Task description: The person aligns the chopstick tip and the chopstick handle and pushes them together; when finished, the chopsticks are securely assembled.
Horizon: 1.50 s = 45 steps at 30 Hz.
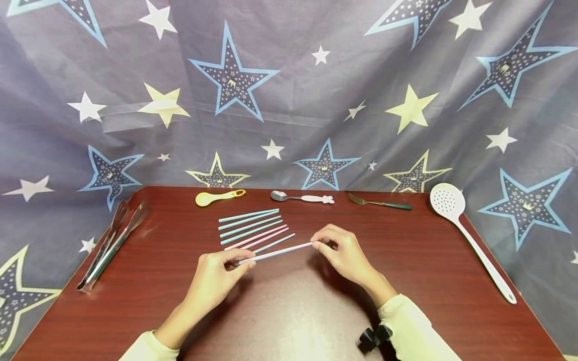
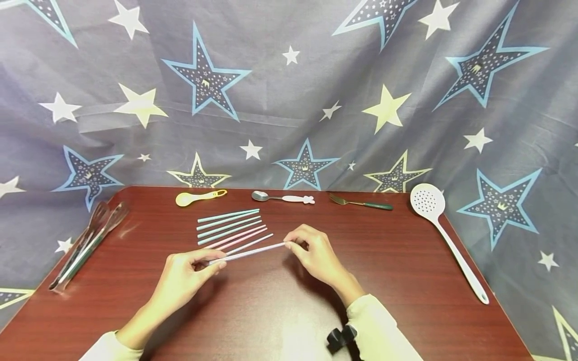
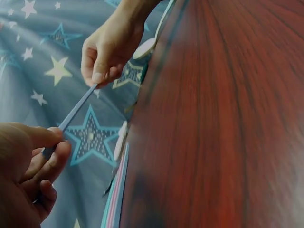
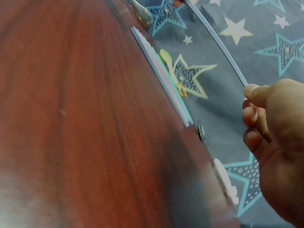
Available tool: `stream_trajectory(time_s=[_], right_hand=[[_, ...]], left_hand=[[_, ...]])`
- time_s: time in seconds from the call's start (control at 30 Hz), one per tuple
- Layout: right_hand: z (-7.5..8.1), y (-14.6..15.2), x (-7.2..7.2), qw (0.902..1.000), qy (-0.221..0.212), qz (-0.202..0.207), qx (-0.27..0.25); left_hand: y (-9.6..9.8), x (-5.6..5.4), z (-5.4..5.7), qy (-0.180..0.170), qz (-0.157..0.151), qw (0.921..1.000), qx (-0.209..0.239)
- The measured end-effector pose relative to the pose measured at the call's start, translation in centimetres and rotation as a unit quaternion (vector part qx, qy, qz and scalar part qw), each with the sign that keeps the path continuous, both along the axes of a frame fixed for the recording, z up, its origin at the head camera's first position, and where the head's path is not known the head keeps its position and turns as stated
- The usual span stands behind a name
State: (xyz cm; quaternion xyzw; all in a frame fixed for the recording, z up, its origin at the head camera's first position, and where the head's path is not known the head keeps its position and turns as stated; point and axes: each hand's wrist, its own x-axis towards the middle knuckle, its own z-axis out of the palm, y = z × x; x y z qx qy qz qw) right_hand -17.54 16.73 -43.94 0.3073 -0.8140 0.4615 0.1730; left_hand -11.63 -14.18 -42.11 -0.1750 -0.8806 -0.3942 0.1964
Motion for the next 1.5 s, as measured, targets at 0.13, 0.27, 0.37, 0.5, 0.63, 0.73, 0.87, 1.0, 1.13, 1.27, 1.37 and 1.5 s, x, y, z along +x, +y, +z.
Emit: stream_trajectory(time_s=[0.13,0.27,0.37,0.5,0.63,0.73,0.87,1.0,1.13,1.27,1.37,1.5], right_hand=[[-0.8,-0.4,-1.0,0.9994,-0.03,-0.01,0.012],[-1.3,-1.1,-1.8,0.9979,-0.055,-0.004,0.034],[-1.6,-1.6,-2.4,0.9966,-0.071,0.004,0.042],[-2.2,-2.1,-2.9,0.9943,-0.095,0.0,0.05],[-2.7,-2.7,-3.5,0.9929,-0.098,-0.004,0.068],[-3.0,-3.0,-4.0,0.9932,-0.089,0.001,0.075],[-3.3,-3.1,-4.4,0.9933,-0.084,-0.003,0.079],[-3.4,-3.1,-4.6,0.9919,-0.091,0.001,0.089],[-3.5,-3.3,-4.7,0.9905,-0.1,0.009,0.094],[-3.3,-3.2,-4.6,0.9903,-0.101,0.01,0.094],[-3.3,-3.1,-4.5,0.9902,-0.104,0.008,0.093],[-3.3,-2.9,-4.4,0.99,-0.108,-0.001,0.091]], left_hand=[[-1.1,0.4,-0.7,-0.042,0.003,0.9991,-0.009],[-1.9,0.6,-1.4,-0.074,-0.001,0.997,-0.023],[-2.3,0.6,-1.9,-0.091,0.001,0.9954,-0.029],[-2.9,0.4,-2.5,-0.11,0.013,0.9932,-0.035],[-3.6,0.2,-3.1,-0.117,0.038,0.9919,-0.032],[-3.9,0.0,-3.5,-0.109,0.05,0.9923,-0.031],[-3.9,-0.3,-4.0,-0.074,0.045,0.9953,-0.042],[-3.8,-0.2,-4.3,-0.04,0.038,0.9974,-0.046],[-3.8,0.0,-4.3,-0.033,0.043,0.9973,-0.048],[-3.7,0.1,-4.3,-0.035,0.049,0.9967,-0.055],[-3.6,0.1,-4.3,-0.033,0.053,0.9965,-0.055],[-3.4,0.1,-4.4,-0.035,0.059,0.9964,-0.049]])
